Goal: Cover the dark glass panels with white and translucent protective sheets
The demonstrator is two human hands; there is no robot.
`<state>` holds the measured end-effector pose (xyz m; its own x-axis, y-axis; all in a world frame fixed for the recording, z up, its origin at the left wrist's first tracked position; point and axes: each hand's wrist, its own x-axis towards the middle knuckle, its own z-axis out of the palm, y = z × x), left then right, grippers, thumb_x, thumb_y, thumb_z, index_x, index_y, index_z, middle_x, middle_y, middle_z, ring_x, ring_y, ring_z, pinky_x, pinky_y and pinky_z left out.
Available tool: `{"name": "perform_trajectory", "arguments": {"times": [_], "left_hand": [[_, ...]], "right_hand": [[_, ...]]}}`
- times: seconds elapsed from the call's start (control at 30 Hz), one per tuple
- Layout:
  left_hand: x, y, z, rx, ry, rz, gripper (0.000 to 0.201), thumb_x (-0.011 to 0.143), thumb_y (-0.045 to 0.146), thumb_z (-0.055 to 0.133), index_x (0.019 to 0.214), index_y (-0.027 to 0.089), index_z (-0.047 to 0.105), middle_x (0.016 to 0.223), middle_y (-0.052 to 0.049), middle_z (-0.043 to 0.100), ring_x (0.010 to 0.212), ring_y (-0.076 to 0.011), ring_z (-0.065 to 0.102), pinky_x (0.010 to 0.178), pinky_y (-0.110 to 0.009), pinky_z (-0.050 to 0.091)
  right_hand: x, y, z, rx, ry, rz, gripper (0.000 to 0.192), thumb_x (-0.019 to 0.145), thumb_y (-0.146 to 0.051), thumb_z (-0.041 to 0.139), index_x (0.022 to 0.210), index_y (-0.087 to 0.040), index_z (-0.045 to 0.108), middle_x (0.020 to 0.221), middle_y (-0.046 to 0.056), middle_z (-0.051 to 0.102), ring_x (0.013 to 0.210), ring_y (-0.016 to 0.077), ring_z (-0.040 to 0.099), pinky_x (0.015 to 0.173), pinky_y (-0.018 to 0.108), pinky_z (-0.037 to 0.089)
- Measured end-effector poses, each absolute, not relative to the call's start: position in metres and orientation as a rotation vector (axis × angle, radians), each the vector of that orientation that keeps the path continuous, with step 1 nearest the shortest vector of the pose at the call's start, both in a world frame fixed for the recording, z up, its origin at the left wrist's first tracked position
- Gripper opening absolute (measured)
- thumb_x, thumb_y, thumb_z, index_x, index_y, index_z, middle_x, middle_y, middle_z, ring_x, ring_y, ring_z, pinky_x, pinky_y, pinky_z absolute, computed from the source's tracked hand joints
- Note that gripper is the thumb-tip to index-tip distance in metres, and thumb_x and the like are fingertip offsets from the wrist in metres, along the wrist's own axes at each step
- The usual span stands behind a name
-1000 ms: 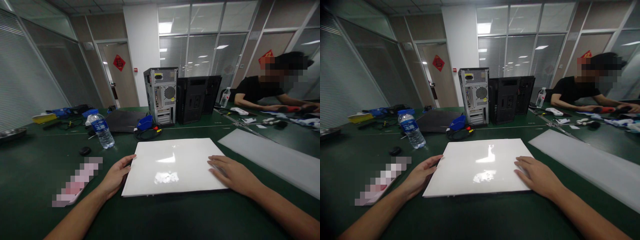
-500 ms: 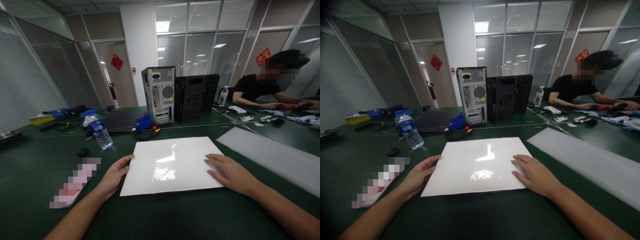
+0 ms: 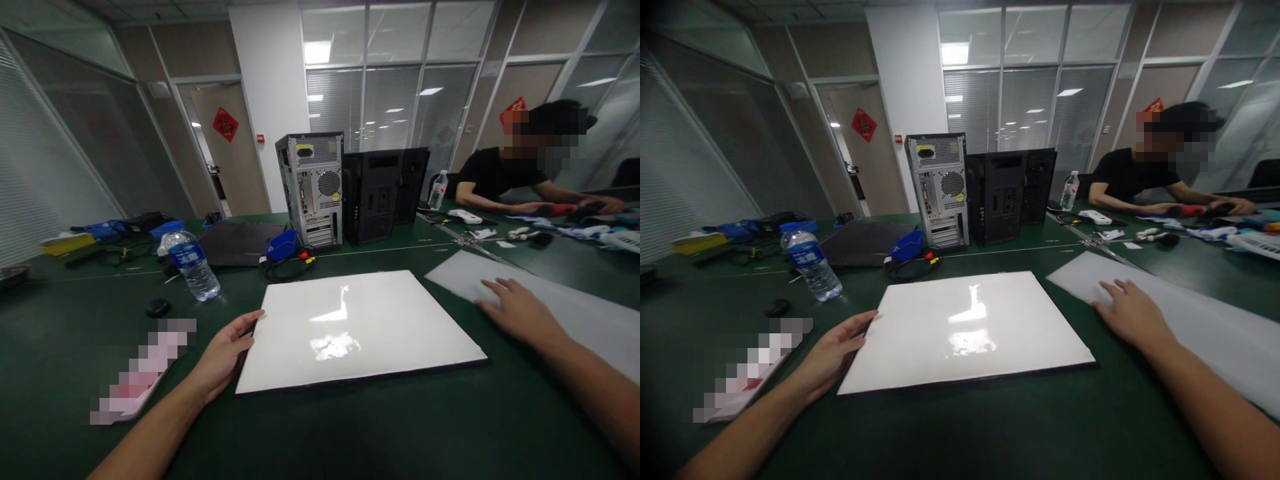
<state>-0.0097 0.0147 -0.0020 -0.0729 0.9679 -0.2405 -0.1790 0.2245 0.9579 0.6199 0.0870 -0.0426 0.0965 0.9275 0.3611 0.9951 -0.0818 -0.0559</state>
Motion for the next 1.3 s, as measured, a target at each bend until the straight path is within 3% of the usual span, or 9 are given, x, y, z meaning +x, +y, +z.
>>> {"name": "perform_trajectory", "arguments": {"times": [0.13,0.27,0.5,0.63,0.77,0.87,1.03,1.2,1.3], "left_hand": [[-0.01,0.014,-0.003,0.876,1.217,1.182,0.062,0.066,0.008,0.074,0.127,0.022,0.067,0.14,-0.01,0.065,0.104,-0.0242,0.072,0.082,-0.032,0.057],[-0.011,0.014,-0.003,0.879,1.233,1.185,0.063,0.067,0.007,0.073,0.128,0.021,0.067,0.138,-0.01,0.067,0.102,-0.0236,0.072,0.081,-0.032,0.056],[-0.013,0.013,-0.004,0.91,1.221,1.189,0.06,0.07,0.006,0.071,0.127,0.021,0.066,0.151,-0.009,0.056,0.108,-0.024,0.07,0.085,-0.032,0.056],[-0.016,0.012,-0.006,0.937,1.203,1.187,0.059,0.071,0.009,0.073,0.128,0.022,0.066,0.15,-0.01,0.057,0.109,-0.0254,0.07,0.086,-0.034,0.056],[-0.018,0.014,-0.009,0.94,1.194,1.196,0.061,0.069,0.008,0.073,0.128,0.021,0.066,0.151,-0.011,0.056,0.111,-0.0258,0.07,0.087,-0.034,0.056],[-0.018,0.016,-0.01,0.931,1.19,1.205,0.062,0.067,0.006,0.071,0.128,0.02,0.066,0.151,-0.011,0.056,0.114,-0.0254,0.069,0.088,-0.033,0.055],[-0.017,0.017,-0.009,0.917,1.198,1.196,0.062,0.069,0.007,0.072,0.129,0.021,0.065,0.151,-0.01,0.056,0.115,-0.0249,0.068,0.089,-0.032,0.055],[-0.016,0.018,-0.01,0.911,1.201,1.185,0.062,0.07,0.009,0.075,0.129,0.022,0.065,0.152,-0.009,0.055,0.114,-0.0259,0.068,0.089,-0.034,0.056],[-0.014,0.018,-0.009,0.888,1.218,1.185,0.065,0.068,0.009,0.077,0.13,0.021,0.065,0.148,-0.01,0.059,0.109,-0.0262,0.071,0.086,-0.034,0.057]], "right_hand": [[0.653,0.093,-0.057,-2.297,-1.76,-0.069,0.076,0.096,-0.065,0.036,0.143,-0.009,0.058,0.14,0.03,0.055,0.122,0.0468,0.057,0.092,0.06,0.049],[0.64,0.088,-0.053,-2.313,-1.737,-0.138,0.068,0.097,-0.06,0.036,0.145,-0.017,0.058,0.138,0.028,0.058,0.116,0.0489,0.059,0.083,0.062,0.049],[0.608,0.068,-0.028,-2.26,-1.704,-0.292,0.064,0.1,-0.049,0.03,0.144,-0.01,0.056,0.113,0.028,0.069,0.095,0.0425,0.068,0.07,0.051,0.049],[0.577,0.055,-0.007,-2.193,-1.649,-0.38,0.066,0.103,-0.051,0.022,0.149,-0.014,0.05,0.115,0.026,0.07,0.094,0.0413,0.069,0.074,0.051,0.051],[0.523,0.046,0.001,-1.925,-1.823,-0.398,0.062,0.104,-0.05,0.028,0.152,-0.016,0.047,0.133,0.021,0.065,0.111,0.0387,0.066,0.091,0.054,0.053],[0.476,0.034,-0.003,-1.745,-2.013,-0.237,0.06,0.103,-0.052,0.033,0.15,-0.019,0.05,0.14,0.014,0.062,0.121,0.0351,0.063,0.102,0.054,0.051],[0.428,0.014,-0.004,-1.548,-2.237,0.142,0.053,0.102,-0.057,0.04,0.144,-0.03,0.057,0.142,0.004,0.062,0.124,0.0288,0.062,0.107,0.05,0.05],[0.461,0.032,-0.003,-1.603,-2.239,-0.171,0.057,0.102,-0.055,0.036,0.134,-0.019,0.066,0.135,0.012,0.066,0.124,0.0331,0.06,0.109,0.056,0.046],[0.49,0.044,-0.004,-1.845,-2.206,-0.296,0.059,0.101,-0.054,0.033,0.126,-0.016,0.071,0.124,0.015,0.07,0.107,0.0357,0.067,0.093,0.057,0.054]]}}
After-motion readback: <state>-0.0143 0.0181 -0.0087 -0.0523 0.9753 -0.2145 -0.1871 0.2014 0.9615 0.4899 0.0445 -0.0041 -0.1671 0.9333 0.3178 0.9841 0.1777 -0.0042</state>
